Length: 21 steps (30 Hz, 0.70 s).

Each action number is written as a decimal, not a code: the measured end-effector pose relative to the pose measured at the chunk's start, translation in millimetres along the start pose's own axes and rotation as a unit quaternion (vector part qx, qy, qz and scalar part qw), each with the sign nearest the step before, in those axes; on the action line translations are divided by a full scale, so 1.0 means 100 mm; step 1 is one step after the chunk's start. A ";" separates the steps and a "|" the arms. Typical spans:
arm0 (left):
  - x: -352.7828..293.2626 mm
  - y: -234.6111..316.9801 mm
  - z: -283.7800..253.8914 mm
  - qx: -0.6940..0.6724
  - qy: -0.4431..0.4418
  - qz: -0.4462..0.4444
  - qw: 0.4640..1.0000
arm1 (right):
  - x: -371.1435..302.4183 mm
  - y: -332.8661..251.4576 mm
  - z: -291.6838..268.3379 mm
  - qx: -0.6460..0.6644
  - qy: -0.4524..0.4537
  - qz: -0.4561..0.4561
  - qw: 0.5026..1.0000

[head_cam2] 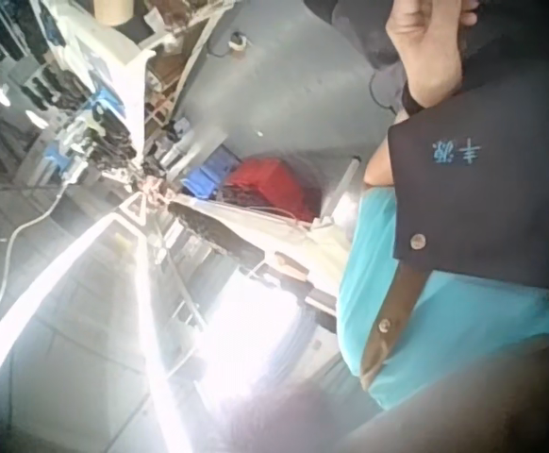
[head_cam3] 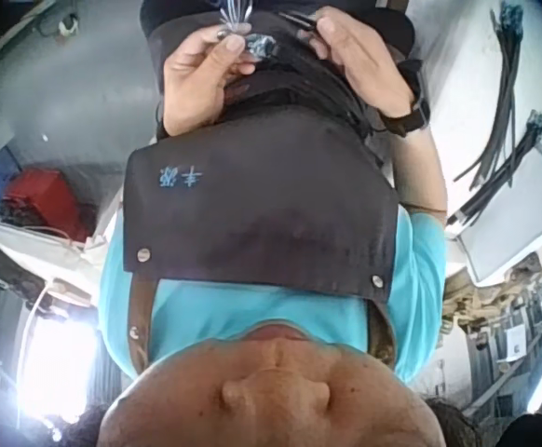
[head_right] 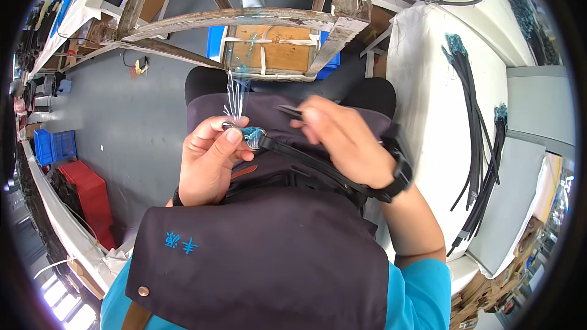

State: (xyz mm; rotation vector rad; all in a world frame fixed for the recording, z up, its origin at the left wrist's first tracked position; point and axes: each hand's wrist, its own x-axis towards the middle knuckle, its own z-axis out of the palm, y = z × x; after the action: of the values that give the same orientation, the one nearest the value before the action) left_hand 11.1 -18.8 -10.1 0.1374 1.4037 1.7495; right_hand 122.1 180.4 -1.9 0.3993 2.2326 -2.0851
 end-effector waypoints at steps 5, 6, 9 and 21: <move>-0.01 0.01 0.02 0.011 -0.002 -0.008 1.000 | 0.21 -0.13 0.13 0.065 -0.065 0.004 0.996; 0.00 -0.01 0.01 -0.011 -0.022 0.011 1.000 | 0.22 -0.14 0.15 0.093 -0.082 0.011 0.992; -0.02 -0.04 0.03 -0.046 -0.053 0.031 0.997 | 0.31 -0.11 0.28 0.135 -0.080 -0.019 0.988; -0.01 0.06 0.03 -0.070 -0.054 -0.005 0.996 | -0.66 0.83 -0.94 -0.324 0.351 0.087 0.874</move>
State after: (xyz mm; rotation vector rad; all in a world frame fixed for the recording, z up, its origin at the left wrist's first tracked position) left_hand 9.8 -16.6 -3.3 0.1472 1.1989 1.7980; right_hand 216.8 268.2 -60.4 1.3824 2.9157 -1.0580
